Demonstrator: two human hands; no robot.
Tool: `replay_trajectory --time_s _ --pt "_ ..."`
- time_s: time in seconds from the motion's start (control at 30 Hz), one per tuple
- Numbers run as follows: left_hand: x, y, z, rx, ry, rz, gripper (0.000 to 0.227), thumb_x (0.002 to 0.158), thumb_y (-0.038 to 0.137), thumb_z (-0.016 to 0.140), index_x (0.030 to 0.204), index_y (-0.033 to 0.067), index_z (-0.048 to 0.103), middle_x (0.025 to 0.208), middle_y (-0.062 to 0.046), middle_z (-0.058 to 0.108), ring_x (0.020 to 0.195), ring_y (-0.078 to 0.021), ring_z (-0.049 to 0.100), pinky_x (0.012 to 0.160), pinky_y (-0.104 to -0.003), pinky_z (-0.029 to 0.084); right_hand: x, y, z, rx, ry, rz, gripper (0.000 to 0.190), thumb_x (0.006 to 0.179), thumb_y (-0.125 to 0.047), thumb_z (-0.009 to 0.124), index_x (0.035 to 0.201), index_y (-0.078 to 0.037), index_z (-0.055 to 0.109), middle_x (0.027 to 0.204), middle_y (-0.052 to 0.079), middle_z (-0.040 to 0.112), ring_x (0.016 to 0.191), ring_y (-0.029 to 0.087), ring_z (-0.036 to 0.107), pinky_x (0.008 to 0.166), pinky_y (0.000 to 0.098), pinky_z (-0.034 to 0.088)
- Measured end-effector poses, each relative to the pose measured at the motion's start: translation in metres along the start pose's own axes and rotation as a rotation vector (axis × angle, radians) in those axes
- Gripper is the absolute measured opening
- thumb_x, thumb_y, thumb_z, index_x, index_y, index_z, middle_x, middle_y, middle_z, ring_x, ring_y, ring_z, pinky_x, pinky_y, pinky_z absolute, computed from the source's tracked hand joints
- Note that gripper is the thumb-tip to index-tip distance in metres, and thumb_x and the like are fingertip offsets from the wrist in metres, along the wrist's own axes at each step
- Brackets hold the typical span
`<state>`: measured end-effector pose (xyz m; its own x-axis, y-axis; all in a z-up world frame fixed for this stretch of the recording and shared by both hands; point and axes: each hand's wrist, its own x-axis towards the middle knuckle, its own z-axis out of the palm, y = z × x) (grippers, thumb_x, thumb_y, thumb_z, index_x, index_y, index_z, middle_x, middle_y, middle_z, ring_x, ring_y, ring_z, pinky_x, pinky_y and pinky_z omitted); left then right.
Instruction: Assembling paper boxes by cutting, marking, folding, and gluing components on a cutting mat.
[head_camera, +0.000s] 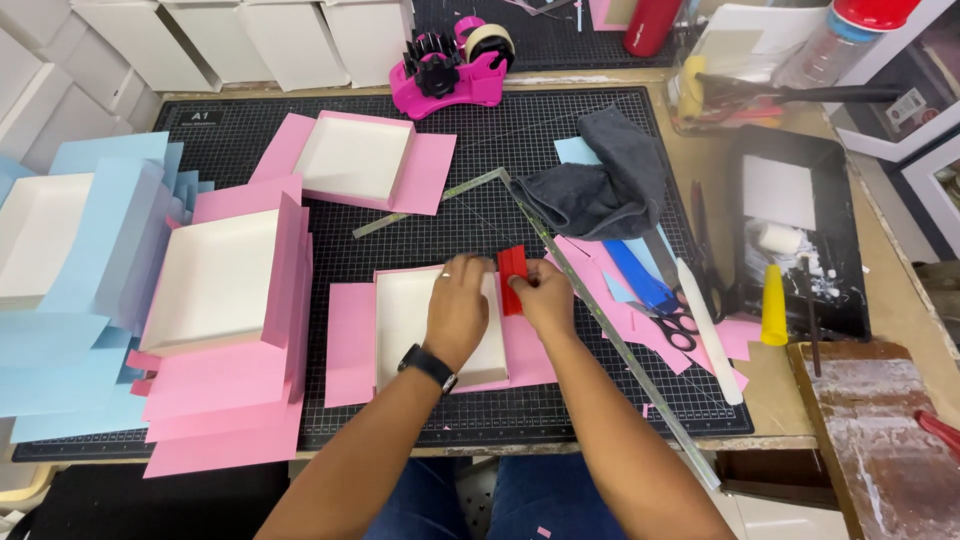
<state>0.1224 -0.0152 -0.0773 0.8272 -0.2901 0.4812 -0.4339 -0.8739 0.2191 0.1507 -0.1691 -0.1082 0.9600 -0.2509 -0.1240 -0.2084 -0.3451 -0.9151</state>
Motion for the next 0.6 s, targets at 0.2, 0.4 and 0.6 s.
replay_trajectory --time_s 0.2,0.4,0.6 --pt "-0.005 -0.013 -0.013 -0.628 -0.405 -0.366 0.041 0.081 0.001 0.066 0.117 0.0151 0.052 0.111 -0.011 0.069 0.112 -0.0327 0.069 0.1 -0.047 0.054 -0.004 -0.016 -0.001 -0.036 -0.031 -0.048 0.03 0.086 -0.019 0.077 0.116 -0.016 0.077 0.094 0.008 0.078 0.096 0.026 0.075 0.079 0.0371 0.06" --pt "0.002 -0.023 0.001 -0.616 -0.482 -0.344 0.052 0.075 0.015 0.082 0.117 0.0198 0.052 0.108 -0.011 0.069 0.1 -0.0369 0.07 0.09 -0.048 0.055 -0.009 -0.017 -0.004 0.047 -0.048 -0.067 0.033 0.085 -0.014 0.077 0.117 -0.011 0.076 0.101 0.014 0.077 0.101 0.028 0.072 0.086 0.0406 0.058" --pt "-0.006 -0.024 0.01 -0.633 -0.445 -0.319 0.05 0.073 0.016 0.084 0.11 0.0194 0.051 0.105 -0.01 0.068 0.096 -0.0371 0.069 0.086 -0.048 0.055 -0.005 -0.02 0.003 -0.299 -0.061 -0.079 0.028 0.082 -0.022 0.079 0.11 -0.018 0.078 0.099 0.006 0.079 0.103 0.027 0.074 0.085 0.0428 0.061"
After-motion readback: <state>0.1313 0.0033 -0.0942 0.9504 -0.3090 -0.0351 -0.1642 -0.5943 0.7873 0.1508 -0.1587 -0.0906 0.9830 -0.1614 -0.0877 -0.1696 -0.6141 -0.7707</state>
